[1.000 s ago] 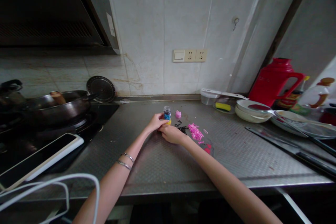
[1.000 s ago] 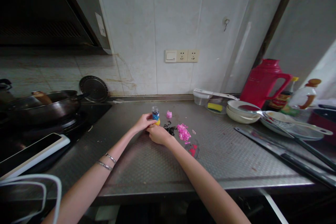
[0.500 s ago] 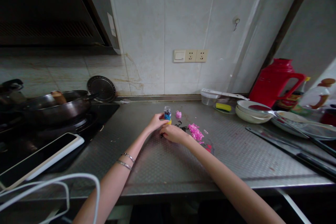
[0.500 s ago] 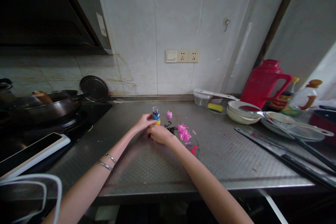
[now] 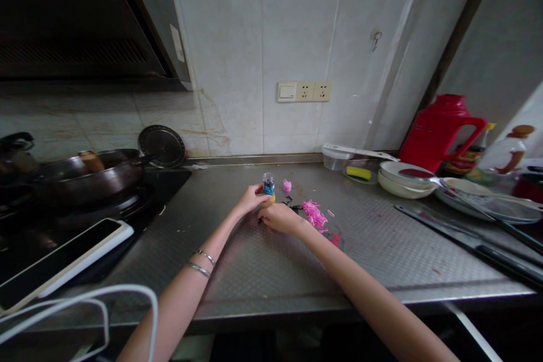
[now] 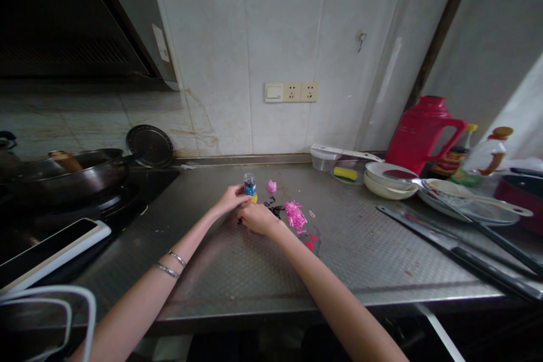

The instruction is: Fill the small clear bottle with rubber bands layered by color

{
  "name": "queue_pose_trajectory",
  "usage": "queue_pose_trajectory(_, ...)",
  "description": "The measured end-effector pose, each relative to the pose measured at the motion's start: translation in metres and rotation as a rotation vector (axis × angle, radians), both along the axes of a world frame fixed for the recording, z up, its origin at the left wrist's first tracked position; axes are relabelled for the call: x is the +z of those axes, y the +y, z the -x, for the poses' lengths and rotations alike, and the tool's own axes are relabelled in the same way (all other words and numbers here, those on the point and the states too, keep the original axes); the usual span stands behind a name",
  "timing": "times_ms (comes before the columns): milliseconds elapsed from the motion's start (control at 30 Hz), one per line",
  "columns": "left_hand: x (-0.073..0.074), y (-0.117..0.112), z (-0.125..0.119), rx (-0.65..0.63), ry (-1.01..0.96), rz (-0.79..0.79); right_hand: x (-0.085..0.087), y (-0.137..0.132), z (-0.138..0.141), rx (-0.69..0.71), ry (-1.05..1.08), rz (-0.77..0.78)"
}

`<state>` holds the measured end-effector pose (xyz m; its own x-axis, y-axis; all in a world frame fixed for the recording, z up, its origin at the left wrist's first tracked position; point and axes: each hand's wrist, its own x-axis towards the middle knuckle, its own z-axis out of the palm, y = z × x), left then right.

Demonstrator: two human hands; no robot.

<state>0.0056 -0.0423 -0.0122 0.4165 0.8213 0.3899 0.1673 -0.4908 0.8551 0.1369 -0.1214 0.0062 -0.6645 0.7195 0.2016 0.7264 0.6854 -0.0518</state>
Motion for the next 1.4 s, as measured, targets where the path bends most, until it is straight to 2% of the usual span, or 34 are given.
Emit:
queue_pose_trajectory(167, -0.001, 0.002, 0.001, -0.031, -0.024, 0.002, 0.007, 0.005, -0.018, 0.051, 0.296, 0.052)
queue_pose_trajectory(267, 0.001, -0.001, 0.001, -0.068, -0.04, 0.01, 0.021, 0.009, -0.031, 0.056, 0.509, 0.032)
queue_pose_trajectory(367, 0.003, -0.005, 0.001, -0.066, -0.04, 0.01, 0.039, 0.016, -0.04, 0.002, 0.626, -0.047)
queue_pose_trajectory(533, 0.004, -0.008, 0.0, 0.004, 0.015, 0.012, 0.069, 0.039, -0.043, -0.029, 0.645, -0.182)
queue_pose_trajectory(700, 0.004, -0.008, -0.001, 0.014, 0.031, 0.004, 0.08, 0.051, -0.035, -0.057, 0.471, -0.193)
queue_pose_trajectory(800, 0.003, -0.007, -0.001, 0.013, 0.033, -0.005, 0.078, 0.049, -0.031, -0.075, 0.353, -0.189)
queue_pose_trajectory(933, 0.002, -0.005, -0.001, 0.014, 0.031, -0.014, 0.074, 0.046, -0.029, -0.081, 0.299, -0.199)
queue_pose_trajectory(1133, 0.001, -0.004, 0.0, 0.015, 0.013, 0.013, 0.066, 0.043, -0.039, -0.12, 0.387, -0.189)
queue_pose_trajectory(1233, 0.002, -0.005, 0.0, 0.013, -0.005, 0.018, 0.051, 0.043, -0.054, -0.214, 0.441, -0.164)
queue_pose_trajectory(1400, 0.003, -0.006, -0.001, 0.018, -0.006, -0.005, 0.016, 0.049, -0.08, -0.363, 0.345, 0.019)
